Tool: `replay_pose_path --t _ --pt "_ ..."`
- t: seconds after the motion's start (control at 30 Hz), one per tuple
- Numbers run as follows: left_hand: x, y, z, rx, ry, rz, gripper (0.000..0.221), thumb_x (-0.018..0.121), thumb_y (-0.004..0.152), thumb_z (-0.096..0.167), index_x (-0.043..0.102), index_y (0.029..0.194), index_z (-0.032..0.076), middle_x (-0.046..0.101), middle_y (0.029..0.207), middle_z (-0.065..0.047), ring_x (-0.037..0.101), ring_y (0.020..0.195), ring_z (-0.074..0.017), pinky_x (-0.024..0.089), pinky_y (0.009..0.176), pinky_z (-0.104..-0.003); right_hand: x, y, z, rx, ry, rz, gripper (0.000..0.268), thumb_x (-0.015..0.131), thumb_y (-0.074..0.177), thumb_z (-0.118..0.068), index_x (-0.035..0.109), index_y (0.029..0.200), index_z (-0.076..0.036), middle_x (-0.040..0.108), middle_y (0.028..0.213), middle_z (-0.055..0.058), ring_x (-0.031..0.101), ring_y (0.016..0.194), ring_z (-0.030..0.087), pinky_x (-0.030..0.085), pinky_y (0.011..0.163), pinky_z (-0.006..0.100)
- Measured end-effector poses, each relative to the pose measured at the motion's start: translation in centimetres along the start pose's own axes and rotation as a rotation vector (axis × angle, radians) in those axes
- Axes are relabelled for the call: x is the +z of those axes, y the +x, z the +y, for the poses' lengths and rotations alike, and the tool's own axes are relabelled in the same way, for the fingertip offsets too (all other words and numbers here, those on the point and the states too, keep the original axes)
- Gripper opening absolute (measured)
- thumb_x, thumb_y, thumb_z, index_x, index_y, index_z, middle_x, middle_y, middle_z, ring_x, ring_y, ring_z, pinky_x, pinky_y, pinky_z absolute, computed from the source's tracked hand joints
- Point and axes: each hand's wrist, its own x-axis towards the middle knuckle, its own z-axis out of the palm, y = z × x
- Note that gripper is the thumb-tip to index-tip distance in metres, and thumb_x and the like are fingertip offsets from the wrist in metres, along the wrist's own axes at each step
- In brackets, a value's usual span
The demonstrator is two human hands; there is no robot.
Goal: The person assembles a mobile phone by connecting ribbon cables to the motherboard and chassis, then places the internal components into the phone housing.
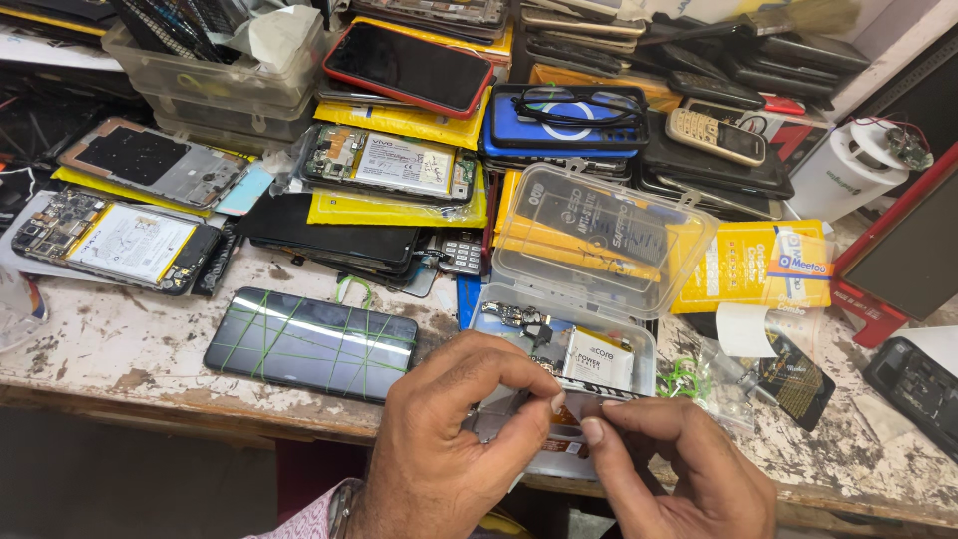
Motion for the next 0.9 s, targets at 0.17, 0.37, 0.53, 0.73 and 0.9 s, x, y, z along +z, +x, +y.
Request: replay_pose_path --t 0.17,0.37,0.53,0.73,0.9 --pt "0.0 0.2 0.2 0.022 0.020 0.008 0.014 0.078 0.080 0.005 0.074 0.093 0.006 0.075 0.095 -0.006 0.076 0.095 -0.0182 0.060 0.084 -0.032 0.1 0.0 0.6 -0.077 -0.056 0.017 0.018 0.084 0.075 0.000 0.073 0.090 0.000 0.077 0.081 0.009 0.076 0.076 0.012 0.060 0.070 0.025" --pt "0.1 -0.7 -1.5 0.037 0.020 0.019 0.014 0.078 0.079 0.004 0.074 0.093 0.005 0.075 0.095 -0.008 0.077 0.091 -0.0195 0.060 0.080 -0.032 0.1 -0.7 2.7 -0.159 -0.071 0.056 0.019 0.085 0.075 -0.002 0.073 0.089 -0.003 0.076 0.081 0.006 0.075 0.074 0.012 0.058 0.068 0.024" --pt "0.8 1.4 -4.6 0.214 0.105 0.095 0.014 0.079 0.073 0.004 0.077 0.085 0.009 0.077 0.084 -0.007 0.079 0.084 -0.0192 0.061 0.078 -0.031 2.0 3.6 4.4 -0.328 -0.143 0.153 0.018 0.085 0.075 -0.002 0.073 0.090 -0.003 0.076 0.080 0.006 0.075 0.073 0.012 0.058 0.067 0.025" --pt "0.7 13.3 -5.3 0.431 0.190 0.100 0.013 0.079 0.073 0.005 0.077 0.085 0.008 0.077 0.085 -0.007 0.078 0.084 -0.0194 0.060 0.077 -0.032 2.7 14.4 2.5 -0.541 -0.071 0.369 0.018 0.084 0.075 -0.002 0.074 0.090 -0.003 0.076 0.080 0.006 0.074 0.072 0.012 0.058 0.066 0.025" --pt "1.3 15.4 -5.9 0.433 0.213 0.119 0.012 0.079 0.073 0.006 0.077 0.085 0.008 0.077 0.085 -0.007 0.078 0.085 -0.0195 0.060 0.077 -0.032 2.7 16.0 1.7 -0.569 -0.053 0.370 0.018 0.084 0.075 -0.002 0.074 0.090 -0.003 0.076 0.080 0.006 0.073 0.070 0.012 0.057 0.065 0.025"
